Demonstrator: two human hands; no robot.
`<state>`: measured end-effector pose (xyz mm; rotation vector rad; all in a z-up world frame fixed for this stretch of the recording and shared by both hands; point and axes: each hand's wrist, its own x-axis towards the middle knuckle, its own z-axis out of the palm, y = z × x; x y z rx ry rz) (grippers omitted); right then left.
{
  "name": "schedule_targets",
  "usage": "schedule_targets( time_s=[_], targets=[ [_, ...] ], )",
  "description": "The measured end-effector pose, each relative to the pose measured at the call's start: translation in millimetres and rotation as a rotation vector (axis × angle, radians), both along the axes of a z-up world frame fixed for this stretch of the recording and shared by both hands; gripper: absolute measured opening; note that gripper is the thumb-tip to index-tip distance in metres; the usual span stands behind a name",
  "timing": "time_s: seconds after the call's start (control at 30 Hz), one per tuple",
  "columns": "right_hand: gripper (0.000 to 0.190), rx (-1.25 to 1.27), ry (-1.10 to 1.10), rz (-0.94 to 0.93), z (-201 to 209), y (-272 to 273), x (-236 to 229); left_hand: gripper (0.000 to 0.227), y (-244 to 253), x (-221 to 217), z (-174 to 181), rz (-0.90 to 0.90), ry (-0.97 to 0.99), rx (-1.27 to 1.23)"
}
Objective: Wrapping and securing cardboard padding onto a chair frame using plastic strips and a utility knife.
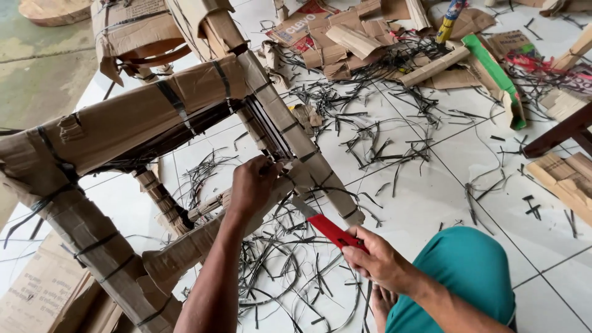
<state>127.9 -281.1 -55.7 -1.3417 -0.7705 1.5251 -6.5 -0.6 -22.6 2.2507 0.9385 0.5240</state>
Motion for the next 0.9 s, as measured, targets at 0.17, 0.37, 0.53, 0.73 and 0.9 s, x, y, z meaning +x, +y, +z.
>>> schedule_targets(
  time_s=[0.17, 0.37, 0.53, 0.73, 0.9],
  targets=[
    [0.031, 0.024, -0.401, -0.201, -8.2, 22.1, -9.1, 0.019, -0.2, -2.1, -4.4, 0.006, -0.029, -0.032],
    [0.031, 0.125, -0.543, -0.177, -11.7, 41.1, -14.6, 0.021, -0.5, -2.4, -7.9, 0.059, -0.039, -0.048],
    [0.031, 0.099, -0.579, -0.191, -4.2, 53.1, -19.1, 0.023, -5.6, -3.5, -5.1, 0.067, -0.076, -0.071],
    [0.028, 0.111, -0.646, -0.329, -6.1, 67.2, -29.4, 0.020, -3.9, -6.0, -16.5, 0.051, -0.139, 0.000],
    [0.024, 0.179, -0.688, -0.441, -10.2, 75.3, -39.6, 0.019, -6.8, -2.4, -17.7, 0.069, -0.208, 0.071]
  ],
)
